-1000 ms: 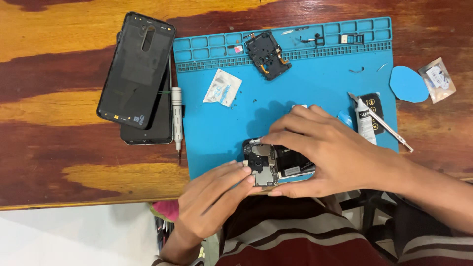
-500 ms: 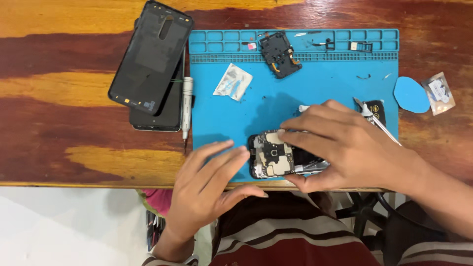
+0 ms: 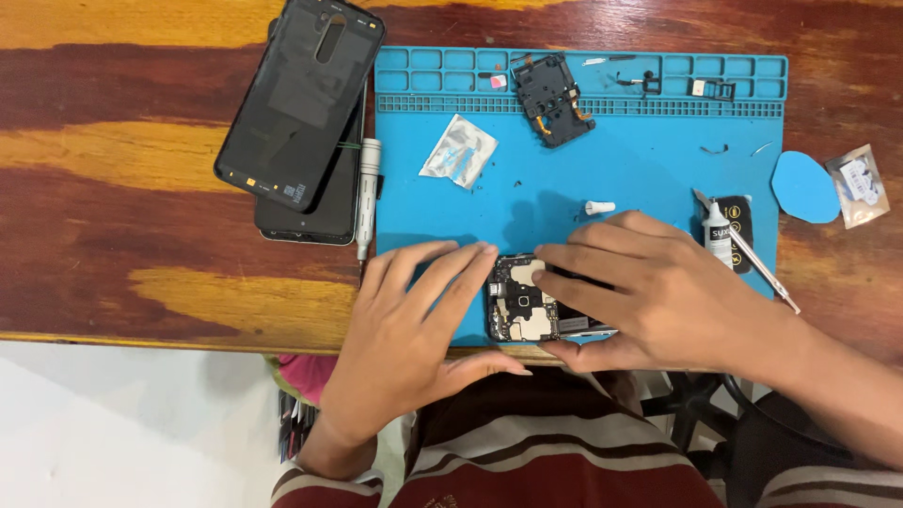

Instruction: The person reassembles a disassembled smartphone on a blue mat. They place the motherboard into the chassis, connect ribbon cables, and use a metal spudger to press components into place. The person then closes the phone and presses along the edges to secure the casing.

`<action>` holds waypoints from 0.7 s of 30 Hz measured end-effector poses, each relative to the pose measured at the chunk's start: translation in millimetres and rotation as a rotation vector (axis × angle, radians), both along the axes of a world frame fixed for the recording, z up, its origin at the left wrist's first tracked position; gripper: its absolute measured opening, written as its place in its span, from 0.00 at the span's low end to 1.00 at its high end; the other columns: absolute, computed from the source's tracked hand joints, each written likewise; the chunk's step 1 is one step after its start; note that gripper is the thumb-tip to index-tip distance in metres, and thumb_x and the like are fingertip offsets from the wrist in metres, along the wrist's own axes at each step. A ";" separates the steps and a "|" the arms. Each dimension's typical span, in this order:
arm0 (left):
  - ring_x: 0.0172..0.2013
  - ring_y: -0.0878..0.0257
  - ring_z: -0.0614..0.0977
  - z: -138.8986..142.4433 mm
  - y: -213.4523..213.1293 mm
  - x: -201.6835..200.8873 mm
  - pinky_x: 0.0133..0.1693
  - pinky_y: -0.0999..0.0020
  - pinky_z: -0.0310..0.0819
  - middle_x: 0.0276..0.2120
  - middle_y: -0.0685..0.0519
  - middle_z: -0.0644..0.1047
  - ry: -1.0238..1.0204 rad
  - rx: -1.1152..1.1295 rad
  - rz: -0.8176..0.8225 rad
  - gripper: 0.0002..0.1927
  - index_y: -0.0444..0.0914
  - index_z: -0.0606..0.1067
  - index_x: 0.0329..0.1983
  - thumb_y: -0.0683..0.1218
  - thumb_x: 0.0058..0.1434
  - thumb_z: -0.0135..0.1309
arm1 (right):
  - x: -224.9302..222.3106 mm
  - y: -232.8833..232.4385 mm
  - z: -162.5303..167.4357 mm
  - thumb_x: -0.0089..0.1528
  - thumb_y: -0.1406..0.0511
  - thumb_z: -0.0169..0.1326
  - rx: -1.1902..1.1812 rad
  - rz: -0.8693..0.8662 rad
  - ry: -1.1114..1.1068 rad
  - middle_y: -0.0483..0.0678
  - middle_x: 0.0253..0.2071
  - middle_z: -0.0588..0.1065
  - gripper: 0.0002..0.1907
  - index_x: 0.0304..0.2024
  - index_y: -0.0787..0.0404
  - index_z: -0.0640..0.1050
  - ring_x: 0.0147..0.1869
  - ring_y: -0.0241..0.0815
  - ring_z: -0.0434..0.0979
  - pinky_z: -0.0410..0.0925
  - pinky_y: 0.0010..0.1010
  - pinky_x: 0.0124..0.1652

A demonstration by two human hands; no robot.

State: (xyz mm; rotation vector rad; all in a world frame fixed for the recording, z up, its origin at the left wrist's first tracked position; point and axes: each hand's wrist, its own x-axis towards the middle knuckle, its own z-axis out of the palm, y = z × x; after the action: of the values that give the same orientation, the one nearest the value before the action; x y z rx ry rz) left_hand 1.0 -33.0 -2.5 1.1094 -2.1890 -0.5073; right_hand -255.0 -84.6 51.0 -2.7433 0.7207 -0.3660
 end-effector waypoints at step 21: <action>0.57 0.50 0.71 3.5 -7.9 -1.7 0.57 0.51 0.63 0.61 0.49 0.73 -0.051 0.021 -0.050 0.47 0.33 0.70 0.65 0.70 0.54 0.62 | 0.8 0.3 -6.7 0.52 0.50 0.66 -0.009 0.000 0.012 0.52 0.48 0.79 0.28 0.43 0.65 0.82 0.50 0.50 0.77 0.69 0.40 0.47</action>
State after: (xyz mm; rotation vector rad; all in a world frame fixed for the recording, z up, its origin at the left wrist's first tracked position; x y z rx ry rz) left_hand -0.7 -40.8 1.0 1.0921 -2.2654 -0.5309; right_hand -254.1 -84.2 44.4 -2.7564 0.7235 -0.3546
